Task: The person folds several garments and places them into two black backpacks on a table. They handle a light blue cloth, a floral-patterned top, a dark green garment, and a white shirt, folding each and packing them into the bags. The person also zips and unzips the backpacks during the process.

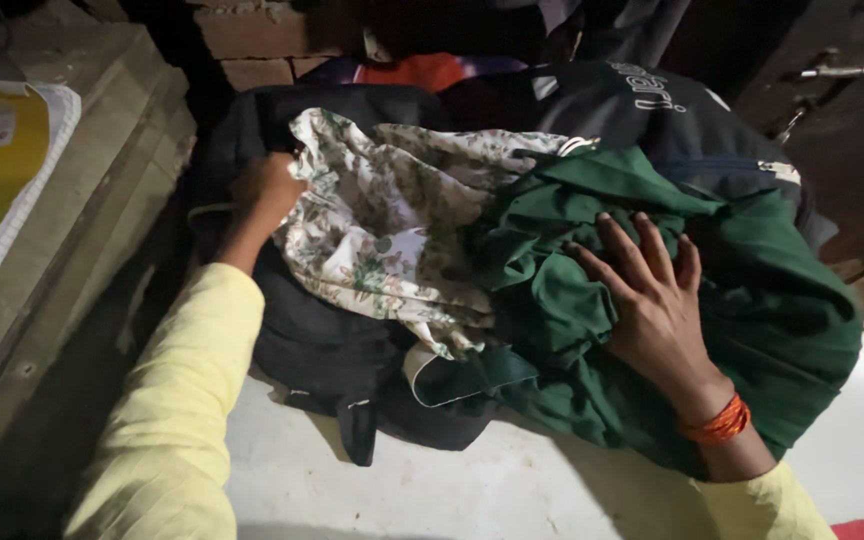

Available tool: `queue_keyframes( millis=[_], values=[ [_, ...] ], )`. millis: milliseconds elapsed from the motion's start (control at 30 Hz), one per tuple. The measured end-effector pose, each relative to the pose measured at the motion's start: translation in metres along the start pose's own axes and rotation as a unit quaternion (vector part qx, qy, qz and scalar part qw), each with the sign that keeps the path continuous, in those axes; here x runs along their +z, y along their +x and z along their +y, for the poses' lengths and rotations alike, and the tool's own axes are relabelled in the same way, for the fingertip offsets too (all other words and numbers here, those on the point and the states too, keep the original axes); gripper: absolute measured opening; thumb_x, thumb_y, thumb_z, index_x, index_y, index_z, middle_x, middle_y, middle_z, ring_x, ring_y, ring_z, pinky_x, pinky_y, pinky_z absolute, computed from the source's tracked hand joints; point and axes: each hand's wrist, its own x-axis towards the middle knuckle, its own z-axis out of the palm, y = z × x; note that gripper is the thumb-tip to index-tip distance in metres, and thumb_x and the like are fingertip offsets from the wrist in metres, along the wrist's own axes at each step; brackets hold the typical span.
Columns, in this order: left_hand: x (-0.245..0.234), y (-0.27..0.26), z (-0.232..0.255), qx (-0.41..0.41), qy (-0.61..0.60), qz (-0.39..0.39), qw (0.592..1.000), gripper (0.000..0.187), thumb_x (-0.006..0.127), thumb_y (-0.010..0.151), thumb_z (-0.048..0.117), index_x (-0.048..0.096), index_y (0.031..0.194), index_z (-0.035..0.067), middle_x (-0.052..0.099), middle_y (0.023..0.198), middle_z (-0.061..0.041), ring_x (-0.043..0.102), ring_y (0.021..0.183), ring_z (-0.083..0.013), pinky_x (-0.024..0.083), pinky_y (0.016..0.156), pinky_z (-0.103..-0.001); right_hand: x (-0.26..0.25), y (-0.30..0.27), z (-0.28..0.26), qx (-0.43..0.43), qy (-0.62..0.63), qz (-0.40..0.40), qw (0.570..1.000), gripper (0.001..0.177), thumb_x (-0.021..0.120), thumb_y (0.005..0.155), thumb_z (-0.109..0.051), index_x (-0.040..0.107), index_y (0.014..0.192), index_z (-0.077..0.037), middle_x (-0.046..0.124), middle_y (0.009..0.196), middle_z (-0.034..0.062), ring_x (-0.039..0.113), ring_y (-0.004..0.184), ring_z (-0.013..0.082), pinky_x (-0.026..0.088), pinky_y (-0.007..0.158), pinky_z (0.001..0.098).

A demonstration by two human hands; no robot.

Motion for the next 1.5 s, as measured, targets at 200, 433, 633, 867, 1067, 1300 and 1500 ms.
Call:
queue_keyframes(
  millis=[200,433,633,867,1067,1300,1500],
  values=[
    [-0.039,0.008,-0.021,0.068,-0.542,-0.064,0.835,0.031,0.082,0.089,0.012,0.075,0.115,-0.003,0.076,0.108,-0.017,0.076,0.088,-0.0236,0.056,0.076,-0.033,-0.002,0.001,-0.003,0.01,-0.02,-0.003,1.0,0.091,0.077,0.065,-0.011,0.051,0.15,-0.032,0.037,0.166,0.0059,0.03,0.154,0.0368,0.021,0.117,0.0681],
    [-0.179,-0.033,0.023,-0.038,-0.677,-0.102,0.728,0.029,0.077,0.09,0.017,0.073,0.114,0.0,0.079,0.11,-0.012,0.078,0.095,-0.0214,0.062,0.086,-0.034,-0.004,0.004,-0.002,0.03,0.028,-0.009,0.999,0.107,0.085,0.051,-0.024,0.044,0.15,-0.03,0.03,0.164,0.0115,0.026,0.149,0.0454,0.024,0.107,0.0754],
    [-0.266,-0.086,0.11,0.186,-0.699,-0.109,0.682,0.032,0.071,0.105,0.018,0.069,0.131,-0.001,0.072,0.128,-0.014,0.071,0.112,-0.0223,0.057,0.1,-0.037,-0.007,0.007,-0.005,0.046,0.005,-0.04,0.998,0.111,0.09,0.052,-0.029,0.043,0.153,-0.03,0.029,0.165,0.0104,0.024,0.151,0.0442,0.025,0.107,0.0747],
    [-0.229,-0.171,0.315,0.369,-0.54,-0.129,0.745,0.031,0.064,0.102,0.027,0.069,0.124,0.006,0.076,0.101,-0.011,0.072,0.084,-0.0182,0.059,0.074,-0.031,0.008,-0.006,0.006,0.036,0.01,-0.032,0.999,0.109,0.09,0.052,-0.032,0.045,0.152,-0.028,0.032,0.161,0.0117,0.027,0.148,0.0436,0.027,0.107,0.0741],
    [-0.099,-0.263,0.449,0.495,-0.296,-0.255,0.776,0.044,0.057,0.1,0.044,0.07,0.123,0.01,0.079,0.091,-0.014,0.074,0.079,-0.0252,0.06,0.07,-0.038,0.047,-0.069,0.047,0.071,0.314,0.005,0.947,0.106,0.089,0.053,-0.03,0.046,0.15,-0.027,0.033,0.16,0.012,0.028,0.147,0.0434,0.027,0.108,0.073],
    [-0.035,-0.249,0.436,0.557,-0.389,-0.275,0.68,0.09,0.054,0.091,0.072,0.042,0.157,0.013,0.058,0.148,-0.022,0.067,0.124,-0.0361,0.057,0.103,-0.048,0.066,-0.078,0.055,0.119,0.363,0.01,0.924,0.103,0.088,0.053,-0.029,0.048,0.148,-0.025,0.034,0.16,0.0124,0.029,0.147,0.0431,0.027,0.108,0.0717],
    [-0.066,-0.26,0.378,0.649,-0.377,-0.153,0.643,0.089,0.041,0.098,0.079,0.022,0.165,0.024,0.038,0.167,-0.006,0.051,0.149,-0.0298,0.041,0.122,-0.053,0.048,-0.093,0.055,0.162,0.42,0.042,0.892,0.1,0.087,0.053,-0.027,0.05,0.146,-0.023,0.036,0.159,0.0127,0.03,0.147,0.0428,0.027,0.109,0.0706]
  ],
)
